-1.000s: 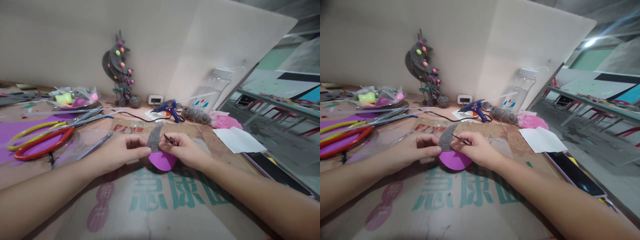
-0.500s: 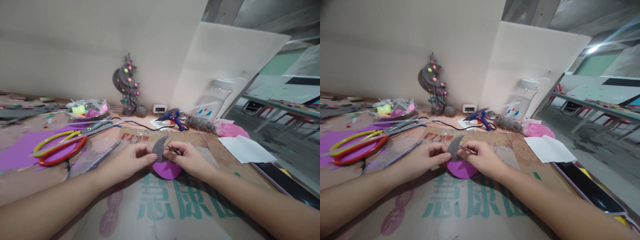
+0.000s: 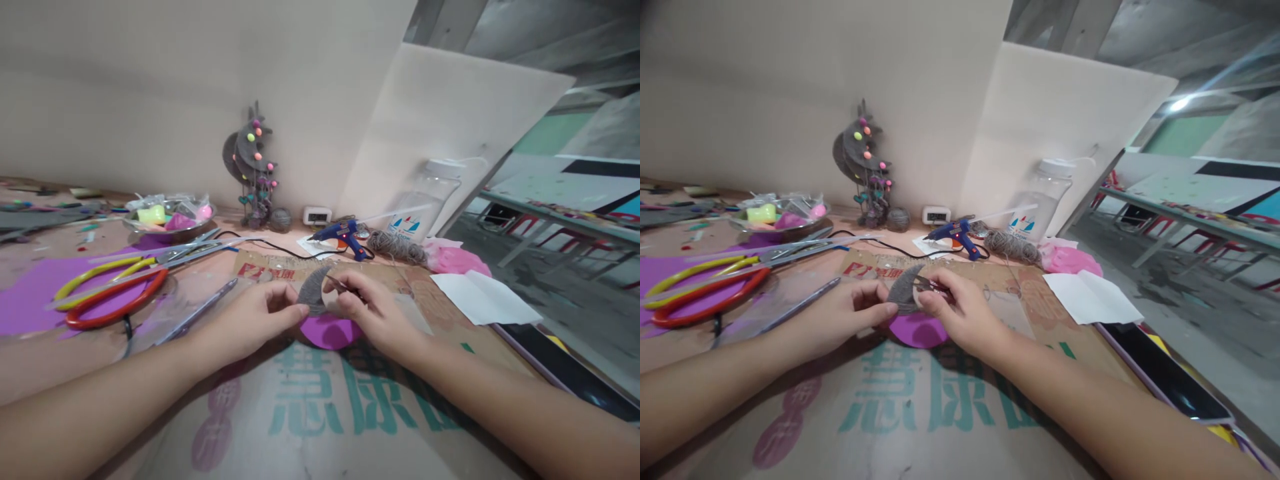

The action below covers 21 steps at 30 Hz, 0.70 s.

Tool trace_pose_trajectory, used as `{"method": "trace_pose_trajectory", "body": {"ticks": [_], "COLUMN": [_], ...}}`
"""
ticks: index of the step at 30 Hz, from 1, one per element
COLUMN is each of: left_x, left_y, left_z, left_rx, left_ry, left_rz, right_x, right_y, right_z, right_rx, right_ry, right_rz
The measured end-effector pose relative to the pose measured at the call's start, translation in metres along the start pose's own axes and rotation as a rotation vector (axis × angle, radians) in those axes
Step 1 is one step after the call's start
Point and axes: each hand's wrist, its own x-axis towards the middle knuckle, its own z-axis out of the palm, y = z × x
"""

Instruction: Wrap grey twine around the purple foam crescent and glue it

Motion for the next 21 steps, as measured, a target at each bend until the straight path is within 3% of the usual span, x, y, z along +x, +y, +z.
{"method": "trace_pose_trajectory", "body": {"ticks": [3,8,21], "left_x": [0.0003,0.0023,0.0032], "left_y": [0.0005,-0.0006,-0.0031], "left_z": [-0.0007,-0.0019,-0.0031], "left_rx": [0.033,0.059,0.098], "left_ry": [0.011,0.023,0.026], "left_rz": [0.004,0.021,-0.009], "right_x": [-0.0034,-0.0063,-0.0058], "right_y": [0.0019,0.0061,0.0051], "right_z": [-0.0028,-0.0019,-0.0002], "right_rx": [-0.210,-0.490,-0.623], "right_ry": [0.060,0.019,0.024], "right_rz": [-0.152,-0.272,-0.373]}}
